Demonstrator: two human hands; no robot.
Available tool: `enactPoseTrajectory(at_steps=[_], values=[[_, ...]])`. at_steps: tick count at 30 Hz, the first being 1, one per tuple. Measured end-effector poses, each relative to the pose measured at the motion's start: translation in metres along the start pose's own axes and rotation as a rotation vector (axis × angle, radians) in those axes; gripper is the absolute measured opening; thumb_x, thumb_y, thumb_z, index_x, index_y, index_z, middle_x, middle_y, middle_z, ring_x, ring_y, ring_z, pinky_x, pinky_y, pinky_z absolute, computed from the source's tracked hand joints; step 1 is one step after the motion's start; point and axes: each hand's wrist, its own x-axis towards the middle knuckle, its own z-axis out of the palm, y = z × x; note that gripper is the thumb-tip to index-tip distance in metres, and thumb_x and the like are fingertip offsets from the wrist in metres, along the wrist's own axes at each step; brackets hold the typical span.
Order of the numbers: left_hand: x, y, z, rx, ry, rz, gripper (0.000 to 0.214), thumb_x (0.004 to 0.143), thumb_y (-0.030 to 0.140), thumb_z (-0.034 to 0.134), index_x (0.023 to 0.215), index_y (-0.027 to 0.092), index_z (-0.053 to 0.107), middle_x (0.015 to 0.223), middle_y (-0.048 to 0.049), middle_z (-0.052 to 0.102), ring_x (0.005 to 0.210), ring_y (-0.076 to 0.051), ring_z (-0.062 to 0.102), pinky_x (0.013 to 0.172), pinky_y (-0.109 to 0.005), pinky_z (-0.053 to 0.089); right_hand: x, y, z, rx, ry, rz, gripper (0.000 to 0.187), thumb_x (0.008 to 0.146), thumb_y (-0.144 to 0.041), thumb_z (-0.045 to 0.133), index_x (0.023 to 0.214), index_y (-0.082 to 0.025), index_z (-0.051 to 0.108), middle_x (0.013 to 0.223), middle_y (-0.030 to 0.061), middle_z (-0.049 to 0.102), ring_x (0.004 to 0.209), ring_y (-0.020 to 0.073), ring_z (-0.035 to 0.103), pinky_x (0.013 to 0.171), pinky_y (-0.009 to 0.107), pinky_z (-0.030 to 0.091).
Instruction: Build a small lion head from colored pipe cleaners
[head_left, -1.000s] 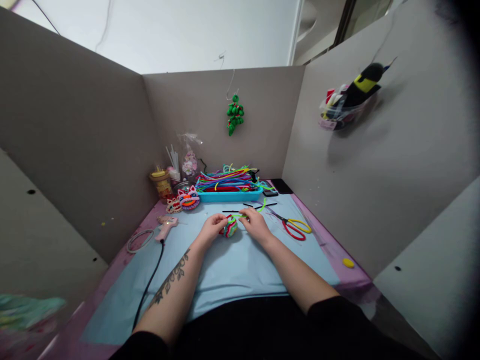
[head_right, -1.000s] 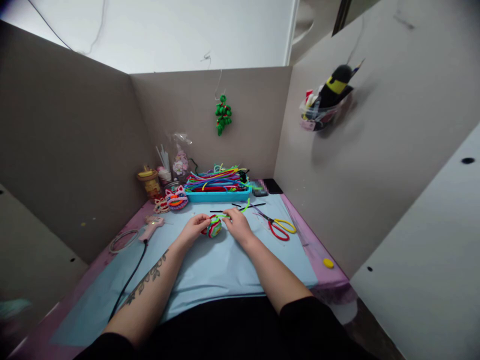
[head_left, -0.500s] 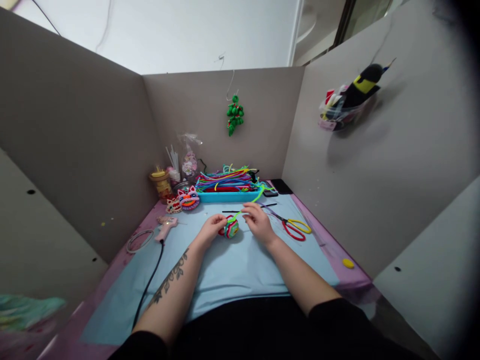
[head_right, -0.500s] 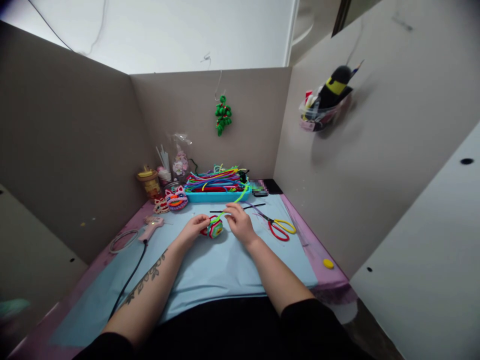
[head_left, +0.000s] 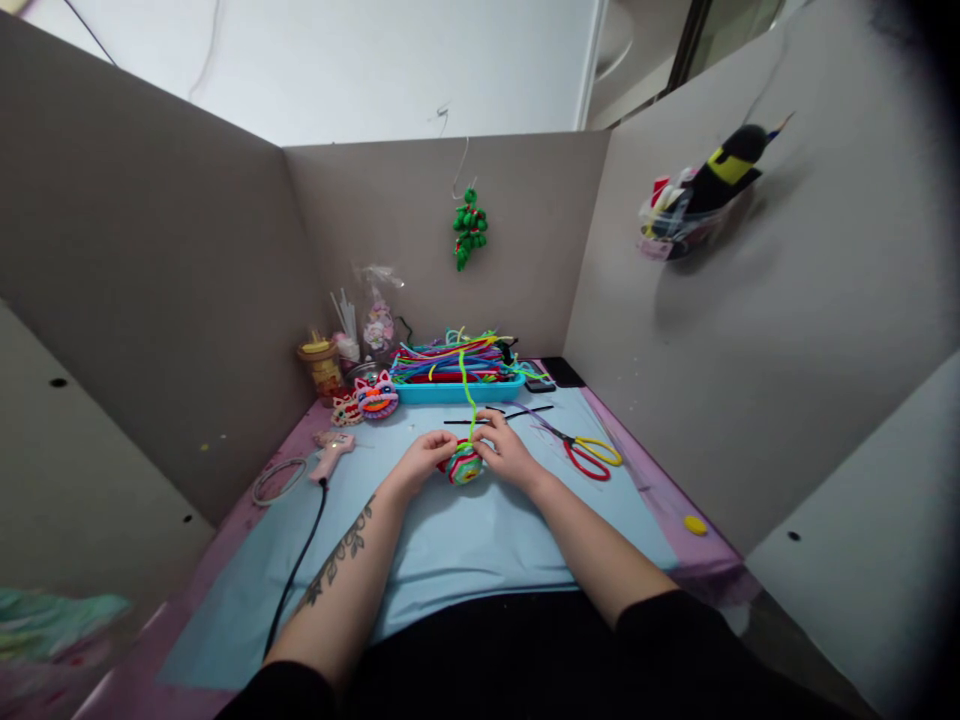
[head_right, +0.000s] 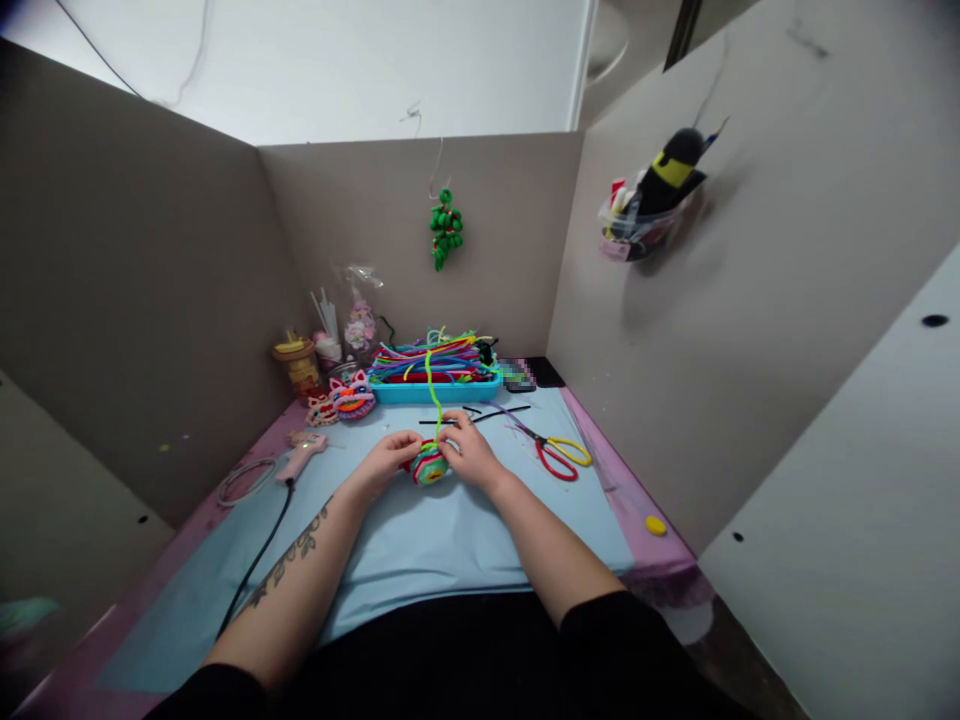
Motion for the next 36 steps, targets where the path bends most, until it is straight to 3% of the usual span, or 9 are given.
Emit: enactPoseTrajectory(at_steps=[3, 8, 14, 24, 28, 31, 36], values=[[0.0, 0.0, 0.001, 0.027, 0.024, 0.021, 0.034, 0.067, 0.045, 0.068, 0.076, 0.014, 0.059, 0.057, 0.004, 0.048, 0.048, -0.006, 0.037, 0.049, -0.02, 0.027, 0.0, -0.001, 0.002, 0.061, -0.009, 0.066, 0.009, 0.079, -0.02, 0.054, 0.077, -0.019, 0.062, 0.115, 0.0094, 0.045, 0.102, 0.0202, 0.051, 0.087, 0.037, 0.044], [0.0, -0.002, 0.0, 0.008, 0.042, 0.021, 0.034, 0.067, 0.045, 0.069, 0.077, 0.014, 0.058, 0.059, 0.0036, 0.049, 0.048, -0.006, 0.038, 0.048, -0.02, 0.028, 0.001, -0.001, 0.007, 0.284, -0.033, 0.291, 0.015, 0.076, -0.031, 0.059, 0.071, -0.017, 0.062, 0.115, 0.0098, 0.046, 0.104, 0.0213, 0.051, 0.071, 0.029, 0.048], [0.0, -0.004, 0.0, 0.012, 0.074, 0.019, 0.035, 0.066, 0.044, 0.07, 0.078, 0.012, 0.061, 0.06, 0.0012, 0.052, 0.05, -0.007, 0.041, 0.048, -0.02, 0.029, 0.002, -0.001, 0.015, 0.507, 0.025, 0.417, 0.025, 0.07, -0.04, 0.064, 0.062, -0.017, 0.06, 0.093, 0.0078, 0.058, 0.112, 0.0252, 0.049, 0.087, 0.036, 0.043], [0.0, -0.004, 0.003, -0.01, 0.089, -0.025, 0.037, 0.062, 0.045, 0.072, 0.072, 0.011, 0.064, 0.054, 0.0013, 0.052, 0.048, -0.007, 0.039, 0.048, -0.021, 0.028, 0.003, -0.006, 0.015, 0.429, 0.04, 0.469, 0.017, 0.061, -0.032, 0.069, 0.058, -0.017, 0.061, 0.108, 0.0068, 0.053, 0.11, 0.0239, 0.049, 0.095, 0.033, 0.033], [0.0, -0.005, 0.001, -0.026, 0.08, -0.031, 0.035, 0.062, 0.043, 0.073, 0.071, 0.011, 0.064, 0.055, 0.001, 0.053, 0.049, -0.007, 0.041, 0.048, -0.021, 0.029, 0.001, -0.004, 0.021, 0.613, 0.037, 0.54, 0.02, 0.06, -0.033, 0.072, 0.062, -0.017, 0.058, 0.087, 0.004, 0.06, 0.09, 0.021, 0.057, 0.081, 0.033, 0.041], [-0.001, -0.004, 0.001, -0.033, 0.063, -0.02, 0.035, 0.063, 0.043, 0.073, 0.073, 0.011, 0.065, 0.055, 0.0003, 0.054, 0.049, -0.007, 0.042, 0.049, -0.021, 0.029, -0.001, -0.001, 0.024, 0.84, -0.016, 0.601, 0.029, 0.059, -0.031, 0.074, 0.079, -0.019, 0.057, 0.073, -0.0005, 0.061, 0.068, 0.0151, 0.058, 0.066, 0.029, 0.043], [-0.001, -0.001, 0.005, -0.015, 0.04, 0.009, 0.037, 0.063, 0.043, 0.073, 0.078, 0.01, 0.066, 0.056, -0.0001, 0.056, 0.049, -0.008, 0.043, 0.049, -0.021, 0.029, -0.001, 0.0, 0.024, 0.954, -0.071, 0.562, 0.038, 0.057, -0.023, 0.076, 0.088, -0.02, 0.053, 0.074, -0.0024, 0.064, 0.065, 0.0116, 0.059, 0.064, 0.024, 0.044]])
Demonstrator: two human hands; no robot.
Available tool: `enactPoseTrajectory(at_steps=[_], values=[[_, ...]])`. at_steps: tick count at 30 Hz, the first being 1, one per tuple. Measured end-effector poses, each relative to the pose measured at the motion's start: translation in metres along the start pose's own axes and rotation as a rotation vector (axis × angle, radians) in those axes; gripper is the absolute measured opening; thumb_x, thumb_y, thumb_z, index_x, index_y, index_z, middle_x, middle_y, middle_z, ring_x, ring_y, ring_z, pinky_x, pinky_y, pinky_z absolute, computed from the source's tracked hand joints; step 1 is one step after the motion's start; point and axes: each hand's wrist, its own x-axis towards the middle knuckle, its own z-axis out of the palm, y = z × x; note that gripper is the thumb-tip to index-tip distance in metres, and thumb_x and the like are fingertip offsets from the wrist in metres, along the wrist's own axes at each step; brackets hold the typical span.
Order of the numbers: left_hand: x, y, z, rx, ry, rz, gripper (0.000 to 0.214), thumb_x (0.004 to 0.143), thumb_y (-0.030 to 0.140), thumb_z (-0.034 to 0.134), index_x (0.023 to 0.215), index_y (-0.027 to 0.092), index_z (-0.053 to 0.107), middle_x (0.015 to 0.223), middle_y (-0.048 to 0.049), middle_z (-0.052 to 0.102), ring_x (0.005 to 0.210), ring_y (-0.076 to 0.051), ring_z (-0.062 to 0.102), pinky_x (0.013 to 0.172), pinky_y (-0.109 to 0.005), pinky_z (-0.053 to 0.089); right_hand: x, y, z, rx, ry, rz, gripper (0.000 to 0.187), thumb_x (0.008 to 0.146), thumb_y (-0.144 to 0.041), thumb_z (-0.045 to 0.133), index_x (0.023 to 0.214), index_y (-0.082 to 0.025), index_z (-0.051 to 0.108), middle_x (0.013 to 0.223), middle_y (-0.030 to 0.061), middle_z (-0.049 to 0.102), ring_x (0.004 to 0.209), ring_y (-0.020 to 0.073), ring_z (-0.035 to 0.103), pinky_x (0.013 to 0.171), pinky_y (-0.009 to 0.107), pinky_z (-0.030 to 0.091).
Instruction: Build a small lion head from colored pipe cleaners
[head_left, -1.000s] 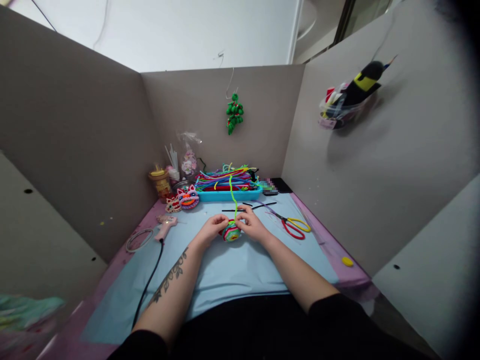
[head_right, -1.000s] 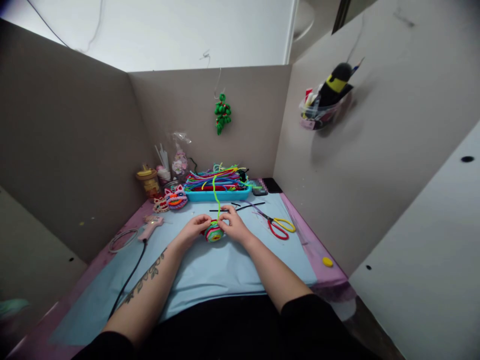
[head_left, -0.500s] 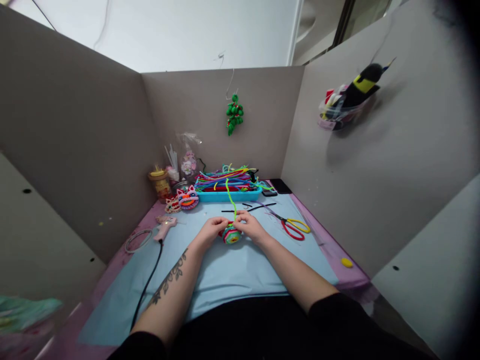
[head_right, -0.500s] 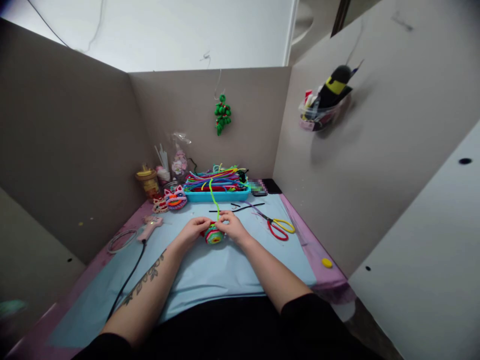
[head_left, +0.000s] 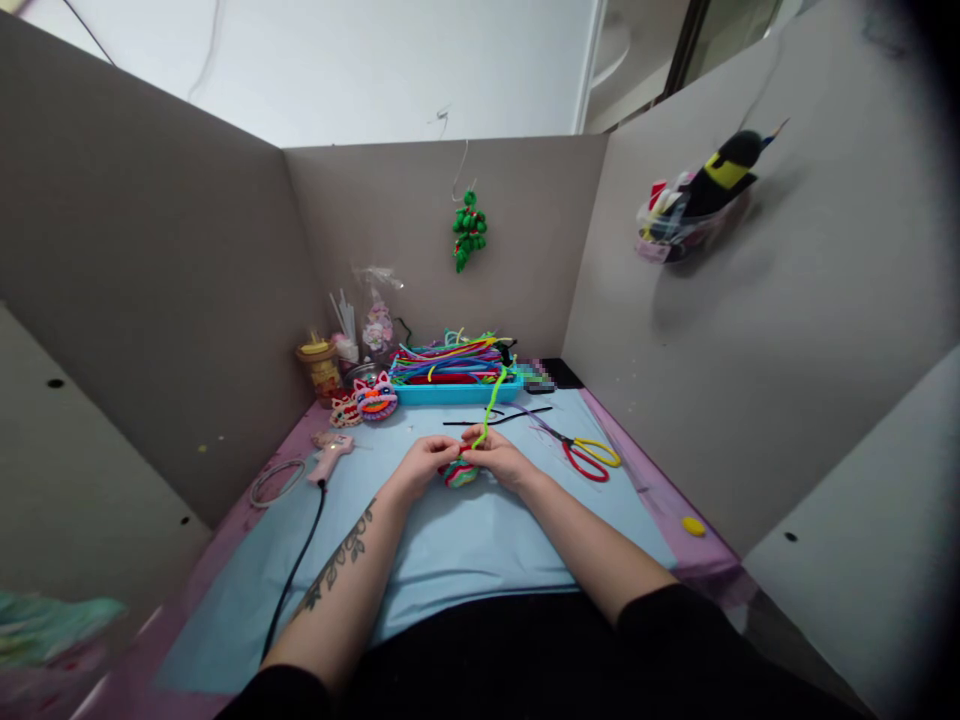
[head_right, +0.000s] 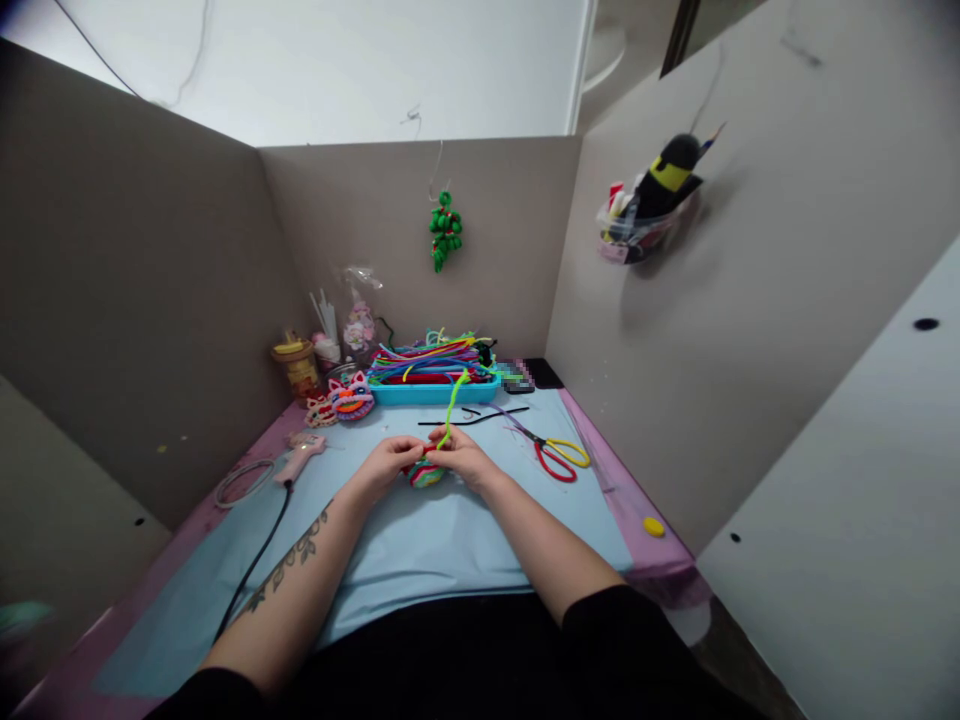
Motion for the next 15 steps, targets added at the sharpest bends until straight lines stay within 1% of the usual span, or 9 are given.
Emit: enactPoseTrajectory(at_steps=[4, 7, 11, 13, 15], values=[[0.0018, -0.0014, 0.0023, -0.012, 0.019, 0.044, 0.042, 0.059, 0.039, 0.076, 0.087, 0.011, 0.064, 0.063, -0.0011, 0.06, 0.053, -0.009, 0.048, 0.052, -0.021, 0.032, -0.0015, -0.0037, 0.0048, -0.015, -0.057, 0.028, 0.036, 0.056, -0.019, 0.074, 0.085, -0.019, 0.052, 0.065, -0.0047, 0.062, 0.057, 0.01, 0.057, 0.058, 0.022, 0.041], [0.0028, -0.0023, 0.003, 0.007, 0.031, 0.048, 0.042, 0.059, 0.037, 0.076, 0.088, 0.012, 0.061, 0.058, 0.002, 0.056, 0.049, -0.007, 0.046, 0.049, -0.02, 0.031, -0.0021, -0.0048, 0.0073, -0.027, -0.037, 0.021, 0.032, 0.054, -0.016, 0.071, 0.08, -0.018, 0.052, 0.06, -0.0071, 0.057, 0.053, 0.0075, 0.052, 0.055, 0.02, 0.037], [0.0018, 0.0005, 0.0041, 0.023, 0.04, 0.058, 0.042, 0.059, 0.036, 0.075, 0.089, 0.012, 0.057, 0.06, 0.0027, 0.056, 0.05, -0.007, 0.047, 0.049, -0.019, 0.032, -0.0003, -0.0023, 0.0067, -0.089, 0.009, -0.027, 0.027, 0.053, -0.014, 0.068, 0.073, -0.019, 0.05, 0.056, -0.009, 0.05, 0.05, 0.0062, 0.044, 0.051, 0.019, 0.031], [0.0006, 0.0023, 0.0042, 0.061, 0.044, 0.08, 0.04, 0.06, 0.037, 0.074, 0.087, 0.013, 0.056, 0.061, 0.0028, 0.056, 0.051, -0.007, 0.048, 0.05, -0.019, 0.034, 0.0005, -0.0013, 0.0061, -0.129, 0.039, -0.048, 0.027, 0.053, -0.015, 0.067, 0.071, -0.02, 0.048, 0.055, -0.0096, 0.046, 0.048, 0.0059, 0.041, 0.049, 0.019, 0.029], [-0.0007, 0.0031, 0.0036, 0.135, 0.014, 0.091, 0.038, 0.062, 0.039, 0.073, 0.084, 0.013, 0.056, 0.061, 0.0032, 0.055, 0.051, -0.007, 0.048, 0.05, -0.019, 0.034, 0.0004, -0.0017, 0.0063, -0.161, 0.057, -0.056, 0.026, 0.053, -0.016, 0.067, 0.069, -0.02, 0.046, 0.055, -0.0097, 0.044, 0.048, 0.0062, 0.039, 0.048, 0.019, 0.028]])
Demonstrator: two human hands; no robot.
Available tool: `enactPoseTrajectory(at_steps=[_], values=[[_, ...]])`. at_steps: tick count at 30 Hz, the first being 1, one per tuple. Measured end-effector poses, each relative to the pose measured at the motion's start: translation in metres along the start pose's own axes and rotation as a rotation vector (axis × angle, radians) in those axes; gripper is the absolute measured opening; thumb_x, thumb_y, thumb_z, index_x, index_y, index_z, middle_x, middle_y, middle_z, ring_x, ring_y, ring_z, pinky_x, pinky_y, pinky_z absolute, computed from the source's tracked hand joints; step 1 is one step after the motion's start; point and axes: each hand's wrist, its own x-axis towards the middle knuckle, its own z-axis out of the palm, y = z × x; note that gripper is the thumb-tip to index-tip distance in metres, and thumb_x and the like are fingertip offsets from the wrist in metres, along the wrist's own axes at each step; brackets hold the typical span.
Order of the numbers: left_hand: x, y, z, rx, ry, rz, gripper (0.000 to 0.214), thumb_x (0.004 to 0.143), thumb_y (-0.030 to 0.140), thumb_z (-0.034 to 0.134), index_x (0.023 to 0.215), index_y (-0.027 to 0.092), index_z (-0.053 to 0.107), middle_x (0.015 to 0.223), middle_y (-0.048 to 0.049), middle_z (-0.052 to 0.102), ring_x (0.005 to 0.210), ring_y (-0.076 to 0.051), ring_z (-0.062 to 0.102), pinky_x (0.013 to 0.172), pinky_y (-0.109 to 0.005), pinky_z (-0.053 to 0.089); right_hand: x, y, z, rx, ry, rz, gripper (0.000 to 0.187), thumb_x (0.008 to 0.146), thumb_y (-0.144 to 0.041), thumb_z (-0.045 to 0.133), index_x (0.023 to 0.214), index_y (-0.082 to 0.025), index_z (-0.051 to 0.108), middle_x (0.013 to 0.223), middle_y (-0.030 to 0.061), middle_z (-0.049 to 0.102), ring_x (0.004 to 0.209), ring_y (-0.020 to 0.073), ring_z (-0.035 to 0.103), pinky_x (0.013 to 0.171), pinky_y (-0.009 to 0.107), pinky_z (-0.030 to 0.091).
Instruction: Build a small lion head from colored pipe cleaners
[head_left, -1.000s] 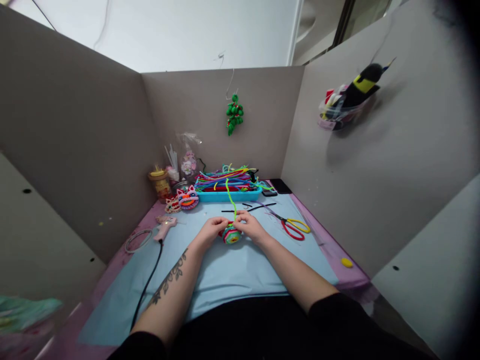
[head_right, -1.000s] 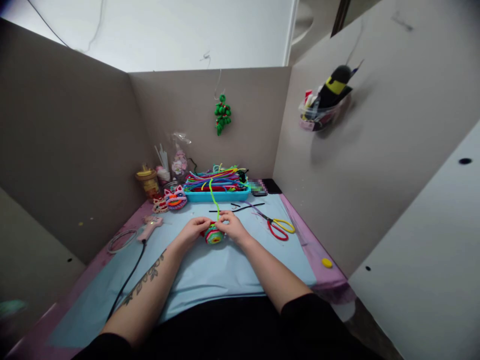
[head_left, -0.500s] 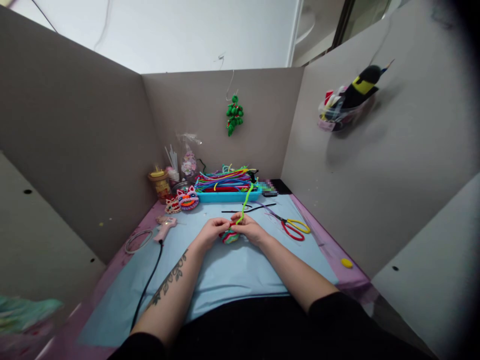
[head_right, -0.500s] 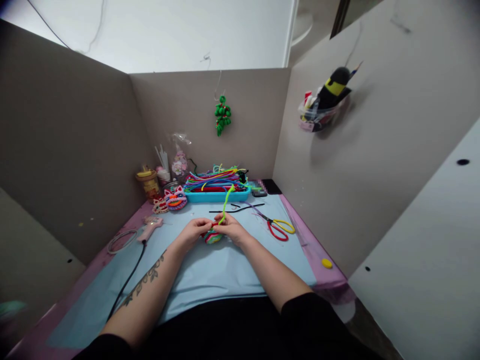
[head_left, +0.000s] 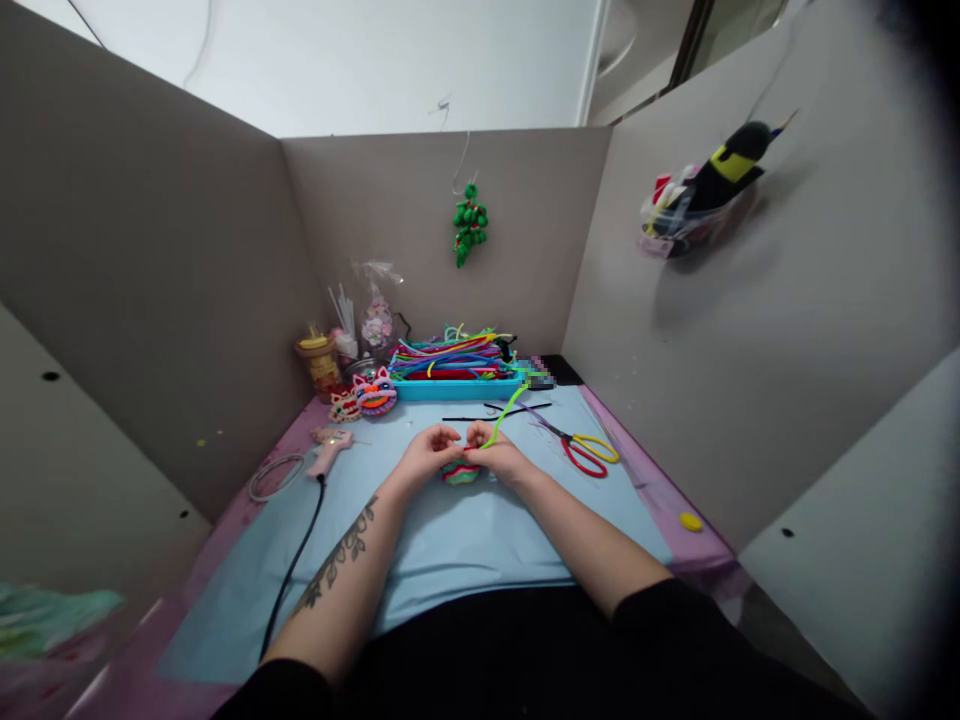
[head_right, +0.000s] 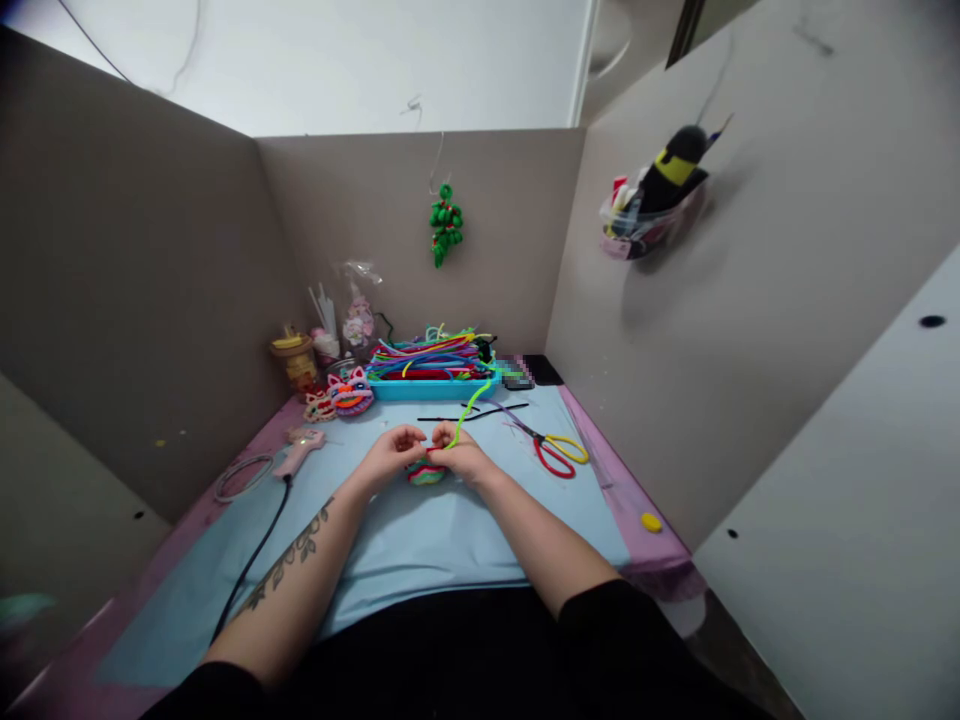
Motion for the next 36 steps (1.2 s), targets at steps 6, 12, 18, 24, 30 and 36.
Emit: enactPoseTrajectory(at_steps=[6, 12, 18, 24, 30, 36], values=[[-0.002, -0.003, -0.002, 0.128, -0.112, -0.021, 0.036, 0.065, 0.043, 0.07, 0.076, 0.013, 0.053, 0.06, 0.0027, 0.054, 0.051, -0.008, 0.047, 0.049, -0.019, 0.034, -0.002, -0.004, 0.001, -0.115, -0.008, -0.004, 0.032, 0.053, -0.021, 0.07, 0.071, -0.02, 0.043, 0.057, -0.0094, 0.043, 0.05, 0.0067, 0.039, 0.049, 0.02, 0.031], [-0.003, -0.001, -0.004, 0.115, -0.143, -0.101, 0.038, 0.066, 0.047, 0.068, 0.074, 0.013, 0.054, 0.056, 0.0028, 0.052, 0.048, -0.008, 0.044, 0.048, -0.02, 0.031, -0.003, -0.003, -0.004, -0.234, -0.014, -0.07, 0.03, 0.057, -0.023, 0.07, 0.075, -0.02, 0.046, 0.064, -0.0074, 0.048, 0.054, 0.0078, 0.043, 0.052, 0.021, 0.034], [-0.006, 0.0, -0.008, 0.146, -0.225, -0.097, 0.039, 0.074, 0.052, 0.057, 0.072, 0.013, 0.056, 0.056, 0.0019, 0.049, 0.049, -0.008, 0.041, 0.047, -0.021, 0.028, -0.004, -0.004, -0.006, -0.211, -0.056, -0.071, 0.03, 0.056, -0.023, 0.072, 0.076, -0.02, 0.049, 0.063, -0.0071, 0.049, 0.054, 0.0083, 0.045, 0.052, 0.021, 0.036], [-0.005, 0.005, -0.005, 0.254, -0.091, 0.01, 0.036, 0.077, 0.049, 0.053, 0.068, 0.015, 0.053, 0.058, 0.0034, 0.046, 0.054, -0.009, 0.038, 0.051, -0.021, 0.03, -0.004, -0.014, -0.009, -0.213, -0.028, -0.167, 0.011, 0.063, -0.027, 0.068, 0.068, -0.019, 0.062, 0.074, 0.0006, 0.061, 0.072, 0.0148, 0.056, 0.07, 0.029, 0.044], [-0.002, 0.008, -0.006, 0.196, 0.045, 0.052, 0.032, 0.077, 0.047, 0.054, 0.071, 0.015, 0.053, 0.062, 0.0033, 0.047, 0.058, -0.01, 0.04, 0.054, -0.021, 0.031, -0.003, -0.017, -0.02, -0.278, 0.101, -0.203, 0.007, 0.064, -0.027, 0.068, 0.065, -0.02, 0.069, 0.081, 0.005, 0.068, 0.083, 0.0206, 0.061, 0.083, 0.036, 0.044], [-0.001, 0.007, -0.009, 0.057, 0.061, 0.084, 0.036, 0.076, 0.05, 0.056, 0.071, 0.015, 0.05, 0.064, 0.0033, 0.045, 0.057, -0.008, 0.039, 0.054, -0.02, 0.031, 0.005, -0.012, -0.042, -0.258, 0.248, -0.142, 0.023, 0.063, -0.04, 0.07, 0.069, -0.018, 0.068, 0.077, 0.0056, 0.068, 0.077, 0.0206, 0.06, 0.075, 0.035, 0.044]])
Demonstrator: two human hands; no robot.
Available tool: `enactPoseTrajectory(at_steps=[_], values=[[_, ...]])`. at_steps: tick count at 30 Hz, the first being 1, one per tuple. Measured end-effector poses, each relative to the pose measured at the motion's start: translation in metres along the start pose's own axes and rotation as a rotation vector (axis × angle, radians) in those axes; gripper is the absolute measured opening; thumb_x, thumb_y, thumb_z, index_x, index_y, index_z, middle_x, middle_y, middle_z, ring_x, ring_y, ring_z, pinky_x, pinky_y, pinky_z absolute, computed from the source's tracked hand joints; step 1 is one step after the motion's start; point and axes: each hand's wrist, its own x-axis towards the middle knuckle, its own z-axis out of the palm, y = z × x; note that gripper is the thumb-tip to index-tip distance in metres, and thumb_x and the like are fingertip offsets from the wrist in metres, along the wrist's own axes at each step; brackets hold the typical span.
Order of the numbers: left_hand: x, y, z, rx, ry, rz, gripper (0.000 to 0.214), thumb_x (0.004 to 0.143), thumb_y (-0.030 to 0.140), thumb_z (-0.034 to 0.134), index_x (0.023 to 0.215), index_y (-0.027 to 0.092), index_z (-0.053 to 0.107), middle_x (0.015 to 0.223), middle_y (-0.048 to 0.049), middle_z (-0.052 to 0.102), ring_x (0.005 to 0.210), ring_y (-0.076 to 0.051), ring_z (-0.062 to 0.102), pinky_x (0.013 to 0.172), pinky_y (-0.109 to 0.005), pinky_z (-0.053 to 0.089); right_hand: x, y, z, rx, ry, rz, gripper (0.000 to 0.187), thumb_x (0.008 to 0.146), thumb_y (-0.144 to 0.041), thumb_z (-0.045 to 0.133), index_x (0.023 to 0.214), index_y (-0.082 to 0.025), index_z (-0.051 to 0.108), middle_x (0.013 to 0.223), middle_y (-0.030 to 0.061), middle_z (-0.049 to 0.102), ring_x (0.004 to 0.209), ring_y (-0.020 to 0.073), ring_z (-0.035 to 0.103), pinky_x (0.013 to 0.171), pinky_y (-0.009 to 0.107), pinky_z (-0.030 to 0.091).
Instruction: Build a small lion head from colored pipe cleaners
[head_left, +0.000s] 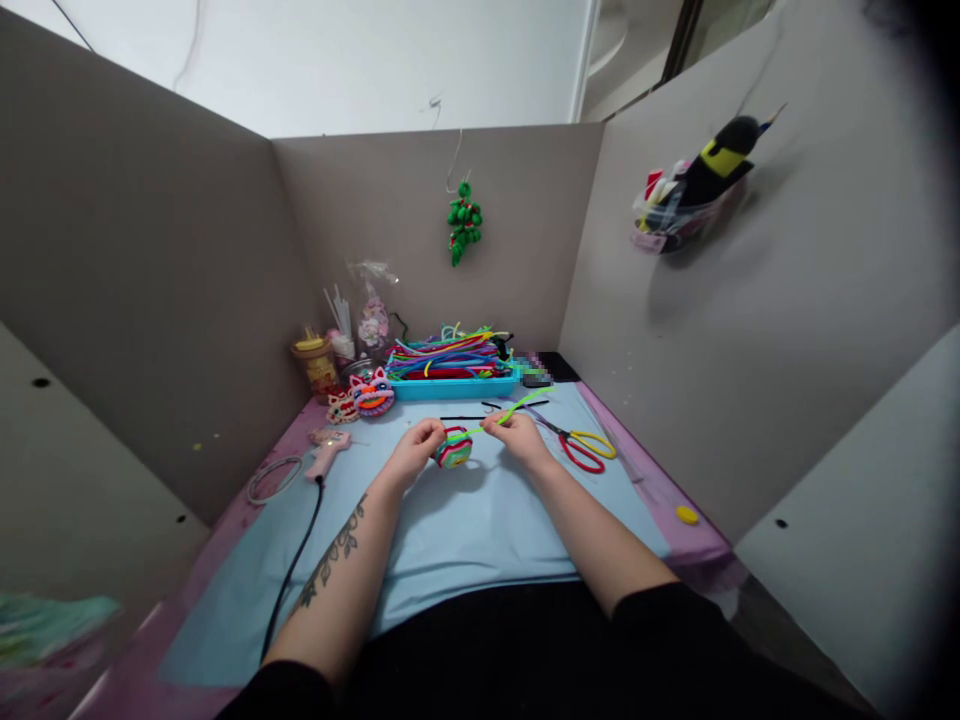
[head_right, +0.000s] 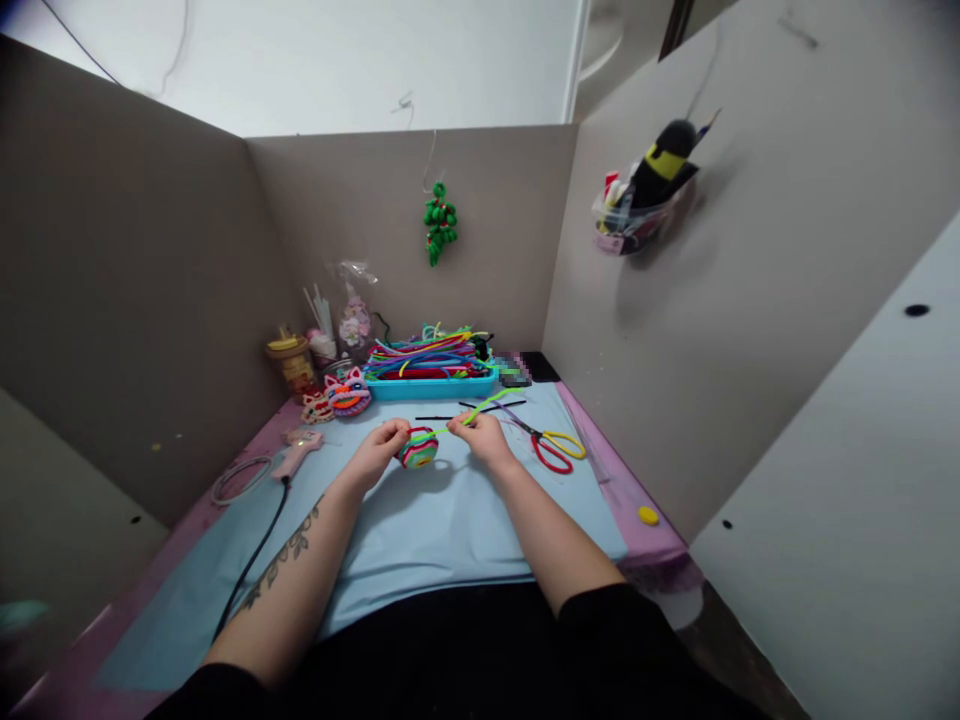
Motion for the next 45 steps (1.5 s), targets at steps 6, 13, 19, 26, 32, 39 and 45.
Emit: enactPoseTrajectory(at_steps=[6, 13, 19, 26, 32, 39, 45], values=[[0.0, -0.002, 0.002, -0.001, -0.055, -0.048, 0.037, 0.075, 0.051, 0.057, 0.073, 0.015, 0.051, 0.061, 0.0037, 0.044, 0.054, -0.008, 0.038, 0.051, -0.02, 0.031, 0.003, 0.003, 0.0, 0.06, 0.065, 0.046, 0.029, 0.062, -0.045, 0.07, 0.07, -0.017, 0.064, 0.068, 0.0025, 0.063, 0.068, 0.0172, 0.055, 0.069, 0.031, 0.043], [0.0, -0.007, 0.003, -0.003, -0.086, -0.018, 0.032, 0.075, 0.046, 0.058, 0.081, 0.015, 0.054, 0.066, 0.0021, 0.051, 0.057, -0.008, 0.044, 0.054, -0.02, 0.034, -0.006, -0.006, 0.007, 0.171, -0.157, 0.037, 0.035, 0.06, -0.038, 0.074, 0.089, -0.02, 0.064, 0.092, 0.0038, 0.064, 0.08, 0.0172, 0.058, 0.073, 0.031, 0.045], [0.001, -0.008, 0.002, 0.025, -0.069, 0.028, 0.029, 0.077, 0.043, 0.058, 0.08, 0.015, 0.054, 0.066, 0.002, 0.051, 0.058, -0.009, 0.045, 0.055, -0.02, 0.035, -0.014, -0.011, 0.018, 0.128, -0.364, 0.081, 0.026, 0.063, -0.029, 0.071, 0.085, -0.017, 0.065, 0.076, 0.0031, 0.065, 0.071, 0.0158, 0.06, 0.069, 0.03, 0.046], [-0.003, -0.002, 0.003, 0.049, -0.133, -0.044, 0.034, 0.072, 0.045, 0.064, 0.081, 0.012, 0.062, 0.067, -0.002, 0.058, 0.06, -0.012, 0.05, 0.058, -0.023, 0.037, -0.012, -0.008, 0.02, 0.147, -0.282, 0.068, 0.022, 0.06, -0.029, 0.071, 0.077, -0.016, 0.065, 0.068, 0.0003, 0.064, 0.065, 0.0141, 0.057, 0.064, 0.027, 0.044], [-0.003, -0.003, 0.004, 0.026, -0.135, -0.085, 0.033, 0.068, 0.044, 0.068, 0.075, 0.012, 0.063, 0.066, -0.0037, 0.061, 0.059, -0.012, 0.051, 0.058, -0.024, 0.036, -0.013, -0.008, 0.02, 0.172, -0.256, 0.085, 0.022, 0.061, -0.031, 0.071, 0.077, -0.017, 0.064, 0.068, -0.0005, 0.063, 0.063, 0.0131, 0.056, 0.066, 0.027, 0.043], [-0.004, -0.002, 0.004, 0.124, -0.147, -0.022, 0.028, 0.073, 0.04, 0.063, 0.071, 0.012, 0.063, 0.065, -0.0026, 0.06, 0.061, -0.013, 0.05, 0.06, -0.024, 0.037, -0.011, -0.008, 0.019, 0.19, -0.274, 0.072, 0.025, 0.063, -0.036, 0.071, 0.076, -0.016, 0.063, 0.066, -0.001, 0.061, 0.061, 0.0121, 0.054, 0.064, 0.026, 0.042], [0.0, -0.009, 0.004, 0.081, -0.121, -0.015, 0.026, 0.075, 0.038, 0.062, 0.072, 0.013, 0.061, 0.065, -0.001, 0.059, 0.061, -0.011, 0.049, 0.06, -0.023, 0.037, -0.01, -0.006, 0.02, 0.173, -0.261, 0.046, 0.03, 0.066, -0.04, 0.068, 0.085, -0.018, 0.061, 0.08, 0.0019, 0.062, 0.075, 0.0164, 0.058, 0.071, 0.03, 0.044]])
